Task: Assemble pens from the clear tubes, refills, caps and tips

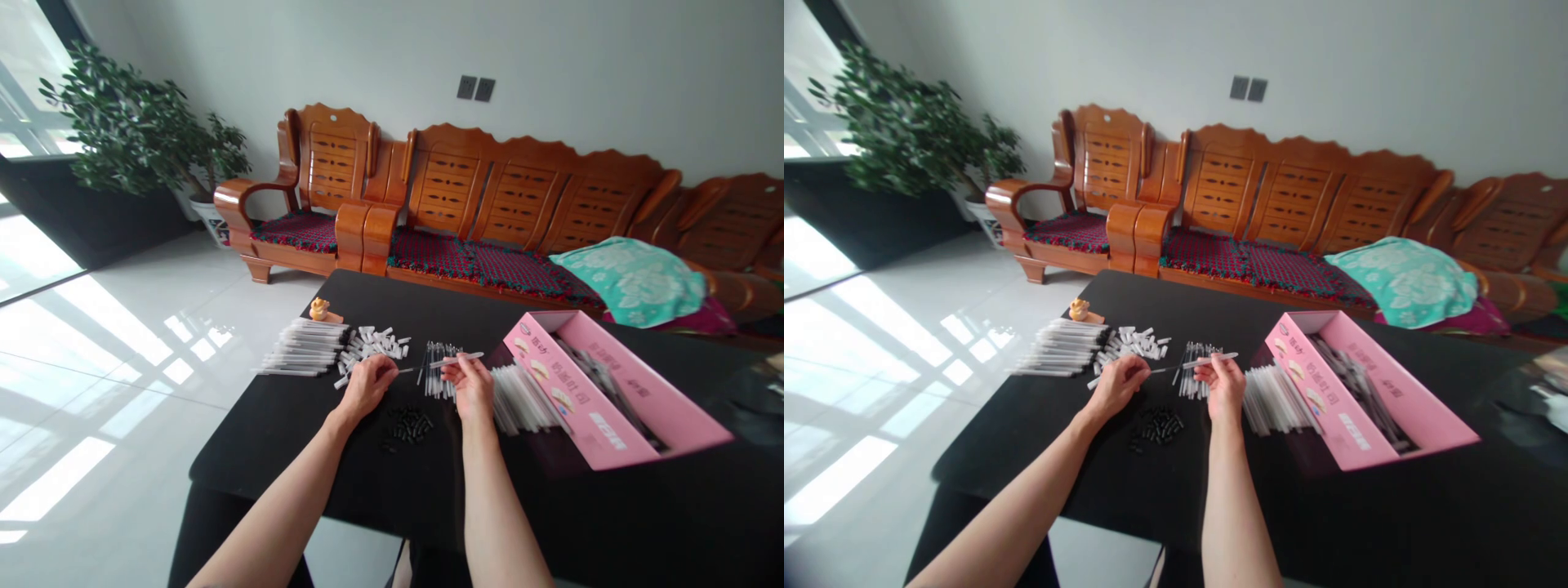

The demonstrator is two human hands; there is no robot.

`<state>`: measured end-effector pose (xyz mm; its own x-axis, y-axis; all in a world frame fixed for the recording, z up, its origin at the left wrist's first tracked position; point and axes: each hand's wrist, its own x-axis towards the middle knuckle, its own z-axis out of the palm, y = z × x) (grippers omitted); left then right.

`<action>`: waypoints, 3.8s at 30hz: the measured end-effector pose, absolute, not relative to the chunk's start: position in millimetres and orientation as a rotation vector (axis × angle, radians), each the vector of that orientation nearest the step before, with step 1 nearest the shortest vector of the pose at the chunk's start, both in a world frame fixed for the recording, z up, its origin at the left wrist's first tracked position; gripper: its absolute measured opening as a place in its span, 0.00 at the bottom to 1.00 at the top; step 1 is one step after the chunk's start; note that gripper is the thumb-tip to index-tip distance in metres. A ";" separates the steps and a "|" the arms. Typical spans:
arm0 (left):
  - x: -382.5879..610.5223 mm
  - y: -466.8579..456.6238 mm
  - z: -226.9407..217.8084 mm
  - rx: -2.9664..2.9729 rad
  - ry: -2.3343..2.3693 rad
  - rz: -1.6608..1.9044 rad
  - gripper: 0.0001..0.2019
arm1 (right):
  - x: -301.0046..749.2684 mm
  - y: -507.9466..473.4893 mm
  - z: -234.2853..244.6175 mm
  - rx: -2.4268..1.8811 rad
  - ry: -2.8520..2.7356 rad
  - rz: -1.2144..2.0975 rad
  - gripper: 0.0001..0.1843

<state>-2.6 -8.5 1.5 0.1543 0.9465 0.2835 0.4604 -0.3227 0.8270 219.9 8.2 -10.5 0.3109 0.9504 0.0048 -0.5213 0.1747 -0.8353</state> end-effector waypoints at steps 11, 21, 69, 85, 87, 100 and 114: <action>-16.4 -2.9 0.4 1.673 1.616 1.380 0.13 | 228.6 7.0 -9.4 -0.664 -0.410 1.244 0.01; -46.7 8.0 -2.2 1.936 1.856 1.109 0.06 | 225.5 7.4 -8.4 -0.672 -0.412 1.332 0.03; 4.4 -4.5 -5.6 1.022 0.779 1.145 0.14 | 204.6 -0.7 -5.5 -0.687 -0.742 1.390 0.09; 7.5 -6.7 -2.8 0.995 0.797 1.177 0.16 | 198.4 -4.9 -0.4 -0.745 -0.829 1.403 0.08; 7.7 -6.9 -2.7 1.007 0.803 1.170 0.16 | 197.8 -5.0 0.3 -0.748 -0.830 1.407 0.08; 8.0 -6.3 -2.9 1.050 0.847 1.149 0.16 | 196.6 -5.1 -0.5 -0.764 -0.861 1.398 0.09; 10.0 -7.0 -7.4 1.281 0.999 1.137 0.21 | 196.7 -4.1 0.0 -0.790 -0.819 1.381 0.12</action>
<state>10.0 -7.0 -7.4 0.1836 0.9813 0.0571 -0.0698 -0.0449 0.9966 196.7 -4.1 0.0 0.0206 0.9993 0.0319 -0.5076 0.0379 -0.8608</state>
